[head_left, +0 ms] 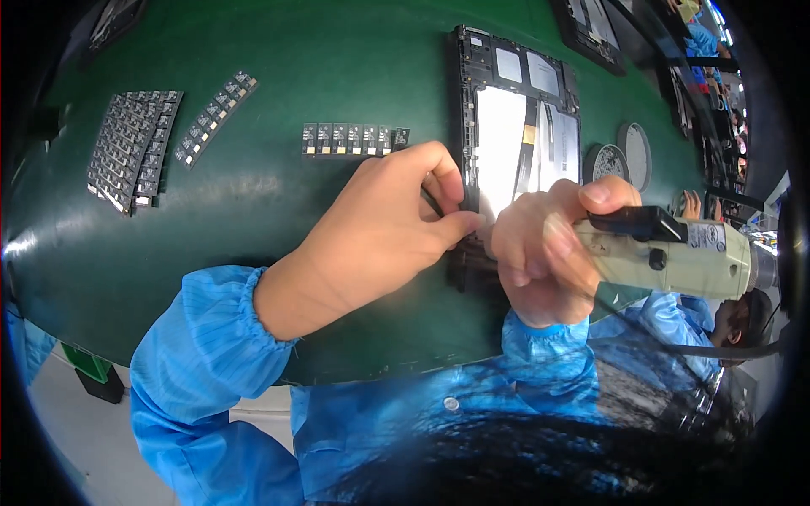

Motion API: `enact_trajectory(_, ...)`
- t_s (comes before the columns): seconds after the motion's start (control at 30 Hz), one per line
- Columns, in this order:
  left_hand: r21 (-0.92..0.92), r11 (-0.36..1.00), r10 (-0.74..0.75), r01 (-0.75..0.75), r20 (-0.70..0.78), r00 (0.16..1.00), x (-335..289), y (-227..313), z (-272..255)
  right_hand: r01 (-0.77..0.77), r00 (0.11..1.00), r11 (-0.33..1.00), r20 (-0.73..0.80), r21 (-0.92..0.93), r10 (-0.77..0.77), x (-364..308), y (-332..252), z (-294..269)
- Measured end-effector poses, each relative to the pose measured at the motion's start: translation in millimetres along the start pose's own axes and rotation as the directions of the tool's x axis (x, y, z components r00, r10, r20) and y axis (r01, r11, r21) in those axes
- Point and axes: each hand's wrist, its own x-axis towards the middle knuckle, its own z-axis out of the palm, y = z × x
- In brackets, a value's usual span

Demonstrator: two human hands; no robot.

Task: The person assembles tablet devices along a conveyor line, picking tablet frames, attaching small electronic components onto each frame by hand, driving screws into them with an electric screwdriver, and placing the frames onto the upper conveyor track.

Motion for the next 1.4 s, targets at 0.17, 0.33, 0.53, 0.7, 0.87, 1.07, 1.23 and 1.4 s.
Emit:
enact_trajectory(0.17, 0.001, 1.0, 0.013, -0.013, -0.008, 1.0, -0.8, -3.5, 1.6, -0.009, 1.0, 1.0, 0.006, 0.028, 0.008, -1.3, 0.8, 0.4)
enact_trajectory(0.33, 0.009, 1.0, 0.007, -0.007, -0.004, 1.0, 0.1, -0.8, 2.7, -0.022, 1.0, 0.999, 0.015, -0.023, 0.023, -0.8, -0.9, 1.2)
enact_trajectory(0.53, 0.016, 1.0, 0.023, -0.023, -0.018, 1.0, 4.3, -4.9, -0.4, -0.028, 0.999, 0.999, 0.022, 0.036, 0.027, 6.5, 3.8, 12.6)
enact_trajectory(0.7, 0.003, 0.981, 0.191, -0.192, -0.106, 0.976, 1.3, -4.6, 5.7, 0.098, 0.993, 0.991, 0.069, -0.09, -0.092, 2.5, 2.3, 8.1)
enact_trajectory(0.87, 0.726, 0.55, 0.623, -0.413, -0.026, 0.782, -17.7, 15.1, -13.3, 0.099, 0.986, 0.995, 0.134, -0.012, -0.097, -7.4, 17.8, 6.7)
enact_trajectory(1.07, 0.88, 0.296, 0.675, -0.372, 0.083, 0.733, -40.6, 4.0, -46.4, 0.043, 0.994, 0.996, 0.106, -0.076, -0.035, -9.8, 1.2, 3.8)
enact_trajectory(1.23, 0.913, 0.349, 0.721, -0.21, -0.119, 0.683, -71.2, 1.8, -18.2, -0.111, 0.994, 0.985, -0.013, 0.129, 0.113, -6.6, 2.8, 11.3)
enact_trajectory(1.4, 0.822, -0.009, 0.669, -0.569, 0.428, 0.607, -23.3, -11.1, 54.8, 0.273, 0.942, 0.956, -0.233, 0.105, -0.243, 8.3, -6.0, -82.9)
